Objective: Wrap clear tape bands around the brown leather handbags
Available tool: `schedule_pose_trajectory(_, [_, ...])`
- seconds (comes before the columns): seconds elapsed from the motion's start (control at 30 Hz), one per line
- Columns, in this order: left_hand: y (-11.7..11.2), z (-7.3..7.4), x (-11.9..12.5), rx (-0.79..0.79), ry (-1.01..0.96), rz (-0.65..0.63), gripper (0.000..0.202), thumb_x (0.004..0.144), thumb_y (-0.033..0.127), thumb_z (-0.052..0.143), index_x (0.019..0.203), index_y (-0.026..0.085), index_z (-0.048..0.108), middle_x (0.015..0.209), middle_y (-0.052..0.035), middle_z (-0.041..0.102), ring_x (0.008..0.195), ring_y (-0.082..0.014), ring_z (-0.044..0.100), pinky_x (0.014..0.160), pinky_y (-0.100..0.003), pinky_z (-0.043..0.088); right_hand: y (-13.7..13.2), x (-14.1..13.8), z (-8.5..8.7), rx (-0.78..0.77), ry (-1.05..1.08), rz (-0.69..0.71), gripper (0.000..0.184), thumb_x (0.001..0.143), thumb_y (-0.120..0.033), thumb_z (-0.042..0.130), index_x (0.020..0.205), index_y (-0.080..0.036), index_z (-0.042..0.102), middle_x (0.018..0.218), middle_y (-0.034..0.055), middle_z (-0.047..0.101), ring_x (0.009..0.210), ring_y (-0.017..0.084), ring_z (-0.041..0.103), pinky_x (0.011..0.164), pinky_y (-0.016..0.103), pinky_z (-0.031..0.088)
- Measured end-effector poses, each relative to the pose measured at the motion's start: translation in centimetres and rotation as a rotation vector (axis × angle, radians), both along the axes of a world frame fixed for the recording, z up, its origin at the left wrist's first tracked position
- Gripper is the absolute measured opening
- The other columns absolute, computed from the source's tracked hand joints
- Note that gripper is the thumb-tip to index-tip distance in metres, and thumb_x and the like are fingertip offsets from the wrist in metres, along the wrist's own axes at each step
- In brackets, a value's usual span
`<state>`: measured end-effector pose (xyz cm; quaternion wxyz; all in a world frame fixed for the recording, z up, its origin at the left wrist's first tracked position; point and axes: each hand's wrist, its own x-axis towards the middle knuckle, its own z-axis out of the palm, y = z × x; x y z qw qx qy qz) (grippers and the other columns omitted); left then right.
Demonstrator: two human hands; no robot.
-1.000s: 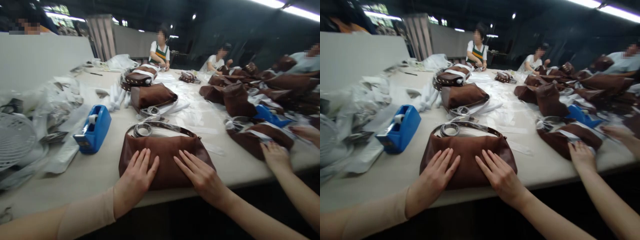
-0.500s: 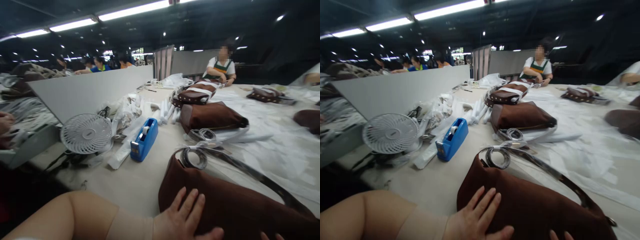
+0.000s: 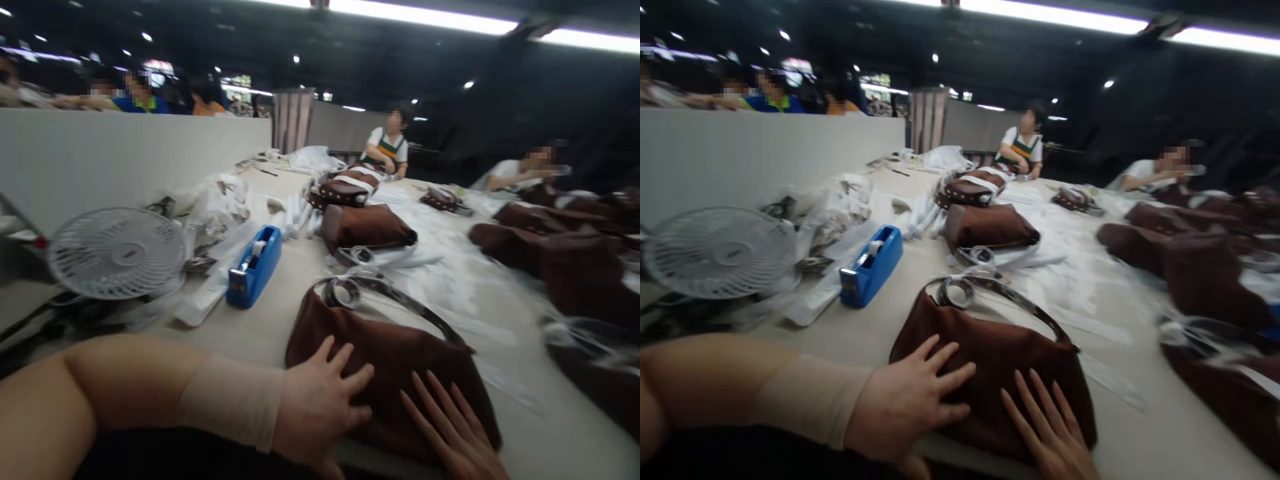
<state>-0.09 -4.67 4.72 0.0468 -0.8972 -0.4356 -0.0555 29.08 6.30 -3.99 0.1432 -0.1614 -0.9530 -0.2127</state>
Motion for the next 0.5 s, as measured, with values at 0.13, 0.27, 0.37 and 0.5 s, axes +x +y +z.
schedule_pose_trajectory(0.13, [4.5, -0.7, 3.0, 0.040, -0.181, -0.018, 0.079, 0.086, 0.066, 0.047, 0.145, 0.015, 0.036, 0.145, -0.0217, 0.040, 0.131, -0.0415, 0.038, 0.105, -0.062, 0.031, -1.4, 0.1, 0.9, -0.076, -0.043, -0.066, 0.073, 0.086, -0.004, 0.037, 0.153, -0.025, 0.019, 0.157, 0.0059, 0.024, 0.147, 0.027, 0.015, 0.118, 0.051, 0.019])
schedule_pose_trajectory(0.27, [6.0, -4.0, 3.8, 0.024, -0.186, -0.001, 0.087, 0.081, 0.070, 0.052, 0.150, 0.024, 0.027, 0.159, -0.0183, 0.007, 0.141, -0.0514, 0.005, 0.103, -0.076, 0.013, -2.4, 0.3, 3.6, -0.263, -0.131, -0.081, 0.079, 0.078, -0.012, 0.049, 0.152, -0.023, 0.025, 0.159, 0.0064, 0.018, 0.147, 0.032, 0.015, 0.114, 0.055, 0.027])
schedule_pose_trajectory(0.37, [5.3, -4.5, 2.9, 0.013, -0.181, -0.006, 0.090, 0.081, 0.076, 0.043, 0.151, 0.024, 0.022, 0.158, -0.0195, 0.006, 0.140, -0.0522, 0.007, 0.102, -0.076, 0.020, -2.1, 0.8, 5.4, -0.268, -0.083, -0.034, 0.075, 0.078, -0.031, 0.060, 0.149, -0.028, 0.035, 0.154, 0.0032, 0.032, 0.141, 0.030, 0.033, 0.110, 0.046, 0.040])
schedule_pose_trajectory(0.5, [5.7, -5.0, 2.8, 0.243, -0.018, 0.017, 0.071, 0.090, 0.063, 0.034, 0.151, 0.026, 0.026, 0.155, -0.0192, 0.024, 0.133, -0.0462, 0.037, 0.094, -0.062, 0.043, 1.4, -1.0, 5.3, -0.118, 0.247, 0.040, 0.073, 0.077, -0.035, 0.059, 0.146, -0.039, 0.037, 0.143, -0.0023, 0.049, 0.133, 0.030, 0.045, 0.106, 0.045, 0.044])
